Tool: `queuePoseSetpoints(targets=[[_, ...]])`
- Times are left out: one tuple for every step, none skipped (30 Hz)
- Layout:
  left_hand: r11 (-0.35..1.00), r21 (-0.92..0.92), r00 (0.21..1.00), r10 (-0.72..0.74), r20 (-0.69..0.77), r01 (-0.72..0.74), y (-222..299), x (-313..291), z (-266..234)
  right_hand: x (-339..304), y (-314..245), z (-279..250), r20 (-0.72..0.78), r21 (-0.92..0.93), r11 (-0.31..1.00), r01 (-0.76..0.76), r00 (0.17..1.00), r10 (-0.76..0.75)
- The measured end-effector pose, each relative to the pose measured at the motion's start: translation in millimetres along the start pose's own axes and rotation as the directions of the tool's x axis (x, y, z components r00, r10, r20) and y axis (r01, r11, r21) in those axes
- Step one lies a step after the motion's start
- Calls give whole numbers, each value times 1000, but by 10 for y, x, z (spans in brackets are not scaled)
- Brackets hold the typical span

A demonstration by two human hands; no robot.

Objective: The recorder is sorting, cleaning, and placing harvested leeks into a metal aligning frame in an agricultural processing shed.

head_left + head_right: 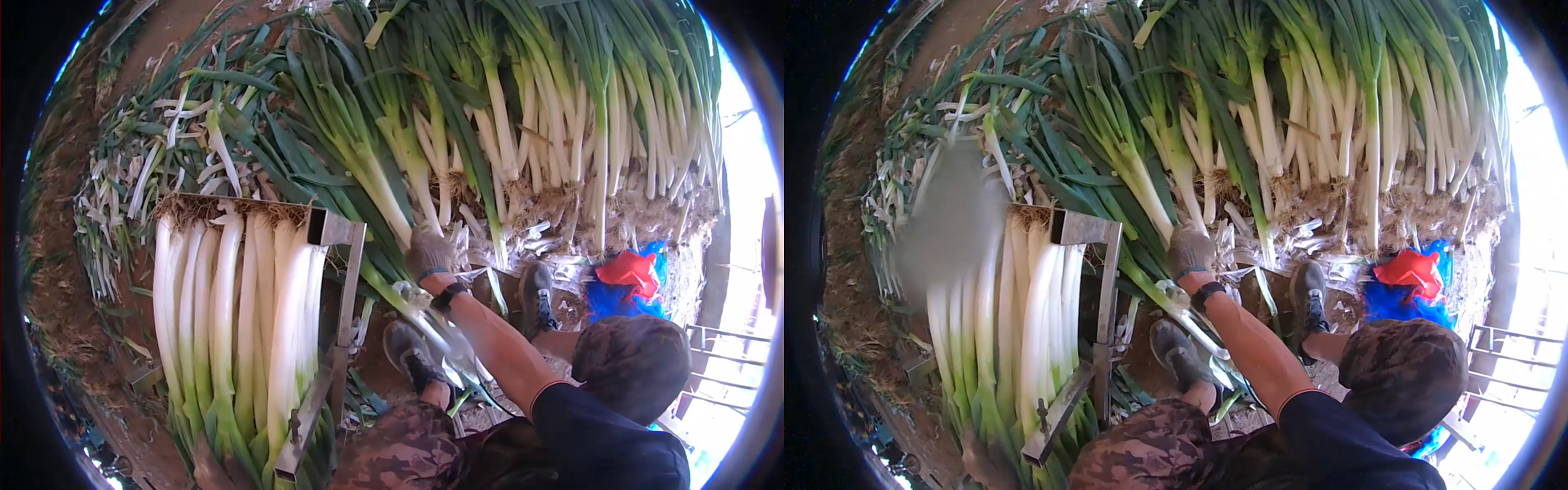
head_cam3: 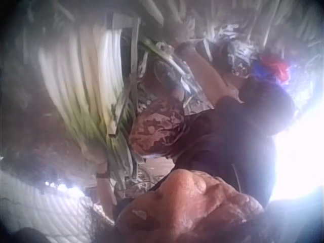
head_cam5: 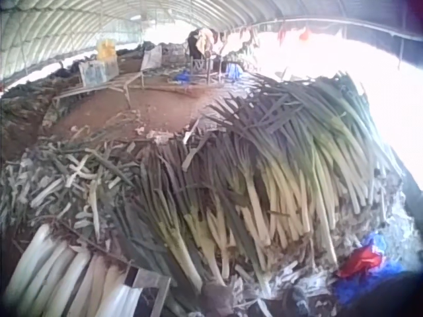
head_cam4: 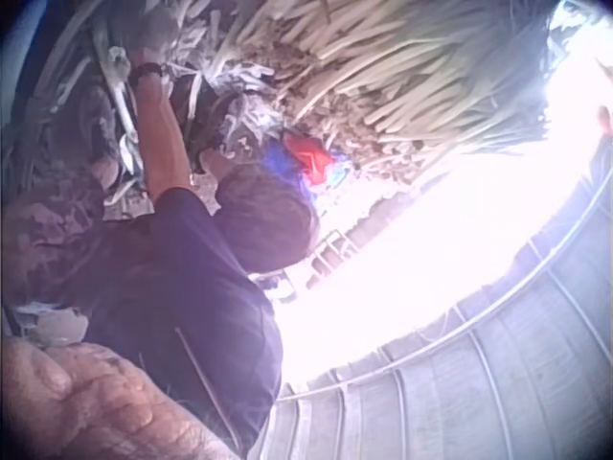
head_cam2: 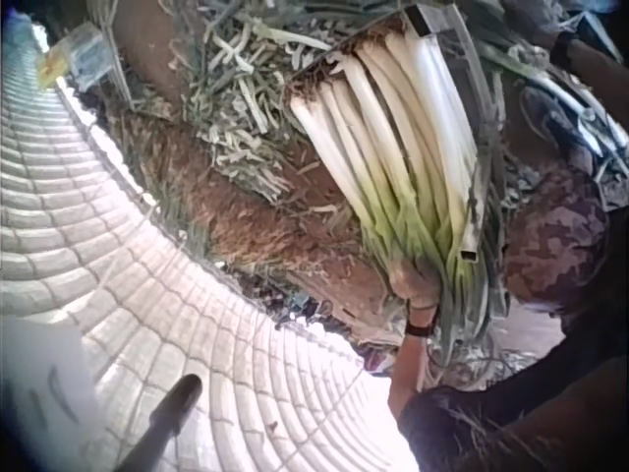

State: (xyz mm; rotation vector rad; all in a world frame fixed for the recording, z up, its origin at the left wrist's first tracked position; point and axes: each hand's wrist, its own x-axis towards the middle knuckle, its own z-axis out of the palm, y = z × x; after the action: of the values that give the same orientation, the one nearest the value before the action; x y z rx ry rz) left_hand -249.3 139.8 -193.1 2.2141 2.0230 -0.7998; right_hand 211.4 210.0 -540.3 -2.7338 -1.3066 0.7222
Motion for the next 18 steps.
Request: queuePoseSetpoints(targets=[[998,-45,998,29,-63,-31,39,-44,-18,-85,-77,-105,8,43,997,63,998,-63],[994,-88,989,58,-138,-71,70,-33,-25,-175,-147,-212,2,90,989,121,993,-122],[993,-63,983,93,-156,-104,22,-43,44,-263,-223,-318,-4,140,973,183,983,-185],[989,-35,977,134,-163,-142,-127,-98,193,-386,-267,-430,-38,220,940,260,965,-258],[983,-7,969,180,-170,-184,-292,-151,340,-474,-286,-475,-100,307,897,318,948,-302],[969,39,956,248,-159,-245,-481,-181,483,-445,-293,-455,-94,321,899,297,955,-281],[950,86,940,309,-144,-299,-683,-231,639,-390,-306,-413,-87,337,899,281,960,-267],[927,129,921,367,-129,-352,-779,-233,717,-270,-285,-406,-120,310,911,272,962,-246],[952,56,937,305,-170,-300,-670,-177,646,-81,-242,-420,-156,281,923,262,962,-226],[969,-19,950,239,-200,-248,-449,-123,474,67,-189,-411,-186,253,935,249,961,-206],[976,-97,960,168,-222,-193,-297,-99,329,176,-135,-392,-179,235,949,208,969,-169],[977,-99,963,163,-213,-187,-228,-88,264,294,-78,-390,-175,212,962,171,975,-134],[978,-101,966,158,-203,-181,-177,-81,212,383,-33,-378,-172,188,973,132,980,-100],[979,-103,969,153,-193,-175,-149,-74,203,442,-2,-354,-157,183,978,100,985,-71],[979,-70,969,180,-171,-194,-243,-115,287,537,27,-345,-44,161,986,34,999,-28],[976,-35,967,206,-153,-214,-430,-181,427,679,36,-364,66,135,990,-29,998,20],[972,-1,963,232,-138,-235,-538,-197,504,798,45,-389,169,103,991,-88,983,70],[970,16,959,243,-146,-243,-494,-165,469,863,94,-427,183,160,986,-52,983,23]])
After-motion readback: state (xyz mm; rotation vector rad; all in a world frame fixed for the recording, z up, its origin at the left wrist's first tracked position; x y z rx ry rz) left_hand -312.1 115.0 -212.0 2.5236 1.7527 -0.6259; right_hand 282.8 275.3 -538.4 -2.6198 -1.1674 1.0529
